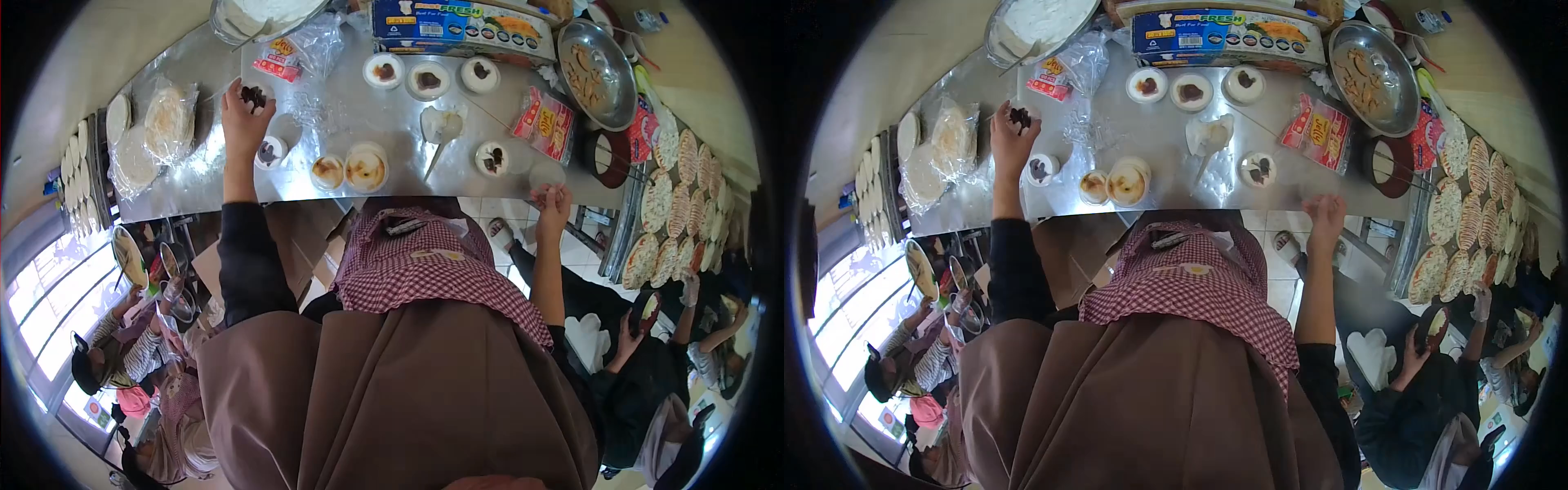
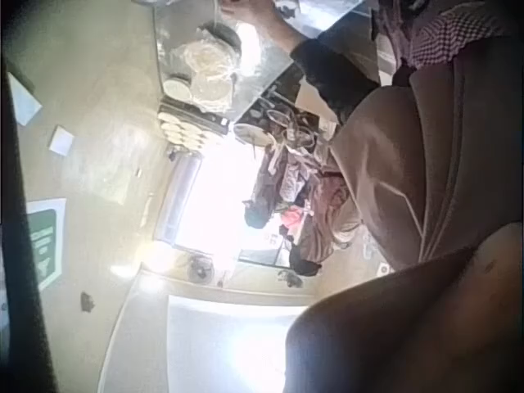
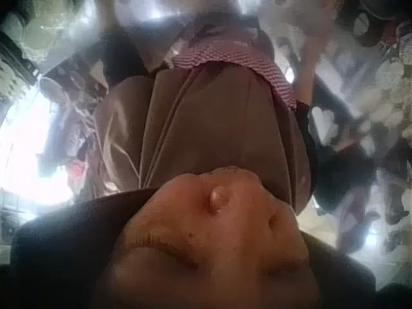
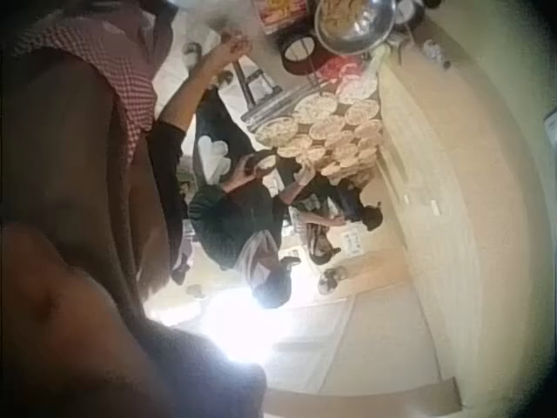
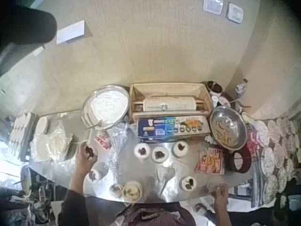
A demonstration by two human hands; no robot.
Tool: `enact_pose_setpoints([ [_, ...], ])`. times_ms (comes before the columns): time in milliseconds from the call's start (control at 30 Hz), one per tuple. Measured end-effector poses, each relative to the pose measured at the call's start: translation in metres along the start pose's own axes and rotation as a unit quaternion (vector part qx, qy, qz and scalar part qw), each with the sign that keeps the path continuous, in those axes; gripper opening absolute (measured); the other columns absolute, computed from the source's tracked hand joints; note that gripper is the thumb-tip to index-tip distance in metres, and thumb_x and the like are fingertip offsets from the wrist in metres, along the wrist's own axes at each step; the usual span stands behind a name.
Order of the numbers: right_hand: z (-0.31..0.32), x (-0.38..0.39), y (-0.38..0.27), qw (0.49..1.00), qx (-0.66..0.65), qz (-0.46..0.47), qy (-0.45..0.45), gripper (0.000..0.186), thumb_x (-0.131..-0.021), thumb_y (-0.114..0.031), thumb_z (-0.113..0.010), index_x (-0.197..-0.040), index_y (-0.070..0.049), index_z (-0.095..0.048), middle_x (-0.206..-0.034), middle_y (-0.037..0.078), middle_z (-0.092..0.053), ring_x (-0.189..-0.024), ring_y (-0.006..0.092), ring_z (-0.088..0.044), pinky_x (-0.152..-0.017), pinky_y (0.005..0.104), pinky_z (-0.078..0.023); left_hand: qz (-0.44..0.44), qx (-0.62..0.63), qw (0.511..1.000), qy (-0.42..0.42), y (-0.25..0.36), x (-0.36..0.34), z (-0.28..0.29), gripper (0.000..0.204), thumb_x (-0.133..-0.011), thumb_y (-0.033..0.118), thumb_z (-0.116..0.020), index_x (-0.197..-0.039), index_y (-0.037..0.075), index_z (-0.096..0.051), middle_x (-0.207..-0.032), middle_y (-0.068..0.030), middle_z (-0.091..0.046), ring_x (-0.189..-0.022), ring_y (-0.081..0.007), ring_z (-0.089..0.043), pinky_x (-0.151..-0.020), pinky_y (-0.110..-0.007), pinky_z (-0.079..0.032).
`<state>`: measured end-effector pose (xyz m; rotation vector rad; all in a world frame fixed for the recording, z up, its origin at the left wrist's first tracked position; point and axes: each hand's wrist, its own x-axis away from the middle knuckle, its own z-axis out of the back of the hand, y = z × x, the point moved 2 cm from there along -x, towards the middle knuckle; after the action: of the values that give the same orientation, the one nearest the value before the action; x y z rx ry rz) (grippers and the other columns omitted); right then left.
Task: The recorder prepares and packages food items, including cutting small labels or sachets with scissors.
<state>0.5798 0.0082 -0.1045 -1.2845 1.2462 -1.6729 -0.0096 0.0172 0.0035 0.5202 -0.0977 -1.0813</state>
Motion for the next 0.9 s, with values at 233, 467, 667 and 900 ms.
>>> enact_pose_setpoints([
  [233, -0.016, 0.006, -0.038, 0.992, -0.011, -0.074, -0.102, 0.028, -0.095, -0.013, -0.051, -0.121, -0.002, -0.044, -0.095, 0.011, -0.058, -0.078, 0.018, -0.06, -0.072, 0.0308, -0.051, -0.124, 0.226, 0.96, -0.108, 0.168, 0.098, 0.017, 0.067, -0.064, 0.007, -0.079, -0.123, 0.004, -0.049, -0.113, -0.0138, -0.054, -0.097, -0.0251, -0.056, -0.086, -0.035, -0.046],
  [467, -0.049, 0.018, -0.087, 0.966, 0.063, -0.02, -0.249, 0.033, -0.093, -0.012, -0.055, -0.124, -0.001, -0.053, -0.095, 0.005, -0.057, -0.076, 0.0114, -0.057, -0.069, 0.0248, -0.048, -0.107, 0.324, 0.904, -0.259, 0.235, 0.172, -0.065, 0.071, -0.066, 0.011, -0.074, -0.13, 0.008, -0.044, -0.118, -0.0195, -0.041, -0.108, -0.0359, -0.048, -0.093, -0.038, -0.044],
  [667, -0.077, 0.034, -0.147, 0.944, 0.044, 0.043, -0.323, 0.032, -0.091, -0.009, -0.058, -0.123, -0.001, -0.055, -0.095, 0.004, -0.055, -0.072, 0.0086, -0.057, -0.066, 0.0224, -0.048, -0.199, 0.345, 0.889, -0.224, 0.278, 0.149, -0.046, 0.089, -0.062, 0.008, -0.077, -0.14, 0.007, -0.033, -0.121, -0.02, -0.047, -0.112, -0.0357, -0.05, -0.094, -0.039, -0.043],
  [900, -0.078, 0.033, -0.2, 0.928, -0.004, 0.085, -0.363, 0.024, -0.089, -0.005, -0.06, -0.112, 0.0, -0.057, -0.103, 0.005, -0.055, -0.072, 0.0084, -0.057, -0.064, 0.0212, -0.047, -0.206, 0.404, 0.846, -0.281, 0.307, 0.134, -0.024, 0.105, -0.062, 0.007, -0.082, -0.145, 0.009, -0.018, -0.125, -0.0172, -0.05, -0.118, -0.031, -0.05, -0.1, -0.038, -0.039],
])
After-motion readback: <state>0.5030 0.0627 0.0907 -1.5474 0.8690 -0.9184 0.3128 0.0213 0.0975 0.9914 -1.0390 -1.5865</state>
